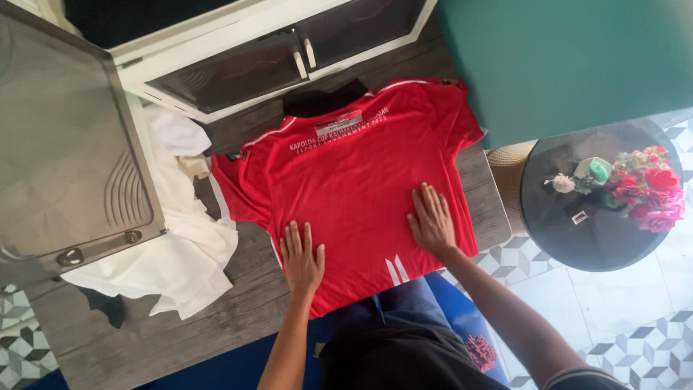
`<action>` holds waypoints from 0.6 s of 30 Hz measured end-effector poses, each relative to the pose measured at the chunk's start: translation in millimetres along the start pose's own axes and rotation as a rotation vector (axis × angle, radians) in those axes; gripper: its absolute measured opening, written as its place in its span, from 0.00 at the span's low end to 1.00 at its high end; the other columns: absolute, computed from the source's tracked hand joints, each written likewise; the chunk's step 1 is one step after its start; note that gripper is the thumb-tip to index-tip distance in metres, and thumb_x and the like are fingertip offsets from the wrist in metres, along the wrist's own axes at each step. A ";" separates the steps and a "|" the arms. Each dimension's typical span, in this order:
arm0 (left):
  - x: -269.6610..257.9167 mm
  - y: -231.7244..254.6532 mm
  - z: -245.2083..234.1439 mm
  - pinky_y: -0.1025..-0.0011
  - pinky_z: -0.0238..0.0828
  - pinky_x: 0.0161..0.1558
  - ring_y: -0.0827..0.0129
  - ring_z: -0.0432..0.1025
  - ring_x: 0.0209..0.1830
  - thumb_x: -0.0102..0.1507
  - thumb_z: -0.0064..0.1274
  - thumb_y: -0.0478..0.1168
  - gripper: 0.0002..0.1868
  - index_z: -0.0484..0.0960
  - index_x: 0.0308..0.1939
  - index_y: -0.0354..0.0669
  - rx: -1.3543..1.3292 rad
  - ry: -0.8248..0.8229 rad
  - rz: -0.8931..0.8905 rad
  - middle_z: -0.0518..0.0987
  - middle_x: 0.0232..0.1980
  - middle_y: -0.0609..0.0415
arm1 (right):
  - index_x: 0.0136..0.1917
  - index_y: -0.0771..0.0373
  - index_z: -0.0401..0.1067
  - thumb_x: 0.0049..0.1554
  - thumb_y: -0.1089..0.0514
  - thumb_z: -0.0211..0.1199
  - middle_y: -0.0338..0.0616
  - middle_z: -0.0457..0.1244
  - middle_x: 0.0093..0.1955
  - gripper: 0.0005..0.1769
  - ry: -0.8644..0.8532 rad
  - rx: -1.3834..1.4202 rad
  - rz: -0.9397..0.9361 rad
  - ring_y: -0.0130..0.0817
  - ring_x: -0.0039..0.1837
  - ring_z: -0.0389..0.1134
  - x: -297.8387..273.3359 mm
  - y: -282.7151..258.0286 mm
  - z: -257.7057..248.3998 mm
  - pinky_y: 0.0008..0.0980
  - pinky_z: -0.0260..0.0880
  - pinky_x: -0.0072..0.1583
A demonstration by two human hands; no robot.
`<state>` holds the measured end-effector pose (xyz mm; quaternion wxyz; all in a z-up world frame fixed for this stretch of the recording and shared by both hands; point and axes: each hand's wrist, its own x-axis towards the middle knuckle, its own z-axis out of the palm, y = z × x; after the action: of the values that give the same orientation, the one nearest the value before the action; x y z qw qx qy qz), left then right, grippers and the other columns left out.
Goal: The person folds a red and white athletic shirt on a wooden table and then places it into a white plastic cabinet.
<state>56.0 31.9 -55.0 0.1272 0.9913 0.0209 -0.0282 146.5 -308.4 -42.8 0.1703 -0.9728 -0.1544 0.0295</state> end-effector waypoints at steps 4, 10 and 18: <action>3.1 -17.3 -7.0 0.47 0.44 0.77 0.44 0.48 0.82 0.70 0.39 0.56 0.36 0.58 0.78 0.44 0.000 0.087 0.010 0.51 0.82 0.38 | 0.79 0.63 0.55 0.62 0.48 0.55 0.57 0.45 0.83 0.36 -0.016 -0.047 -0.011 0.53 0.83 0.46 -5.4 1.2 -12.6 0.53 0.45 0.78; -9.0 -37.1 -17.8 0.48 0.47 0.77 0.44 0.50 0.81 0.70 0.40 0.56 0.35 0.58 0.79 0.45 0.008 0.089 0.001 0.52 0.82 0.37 | 0.76 0.63 0.59 0.60 0.48 0.58 0.56 0.48 0.81 0.35 -0.058 -0.012 -0.039 0.51 0.81 0.47 -31.7 -25.2 -27.4 0.53 0.48 0.77; 5.5 6.2 -29.5 0.46 0.51 0.74 0.43 0.51 0.79 0.66 0.46 0.48 0.36 0.59 0.76 0.38 -0.087 0.060 -0.104 0.54 0.80 0.35 | 0.67 0.66 0.69 0.59 0.54 0.63 0.51 0.67 0.63 0.25 0.268 0.619 0.648 0.43 0.60 0.71 -7.4 56.0 -10.1 0.44 0.70 0.61</action>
<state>63.2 33.5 -25.3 0.1680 0.9827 0.0774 -0.0043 156.7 -364.0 -52.3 0.4527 -0.8697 0.1965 0.0001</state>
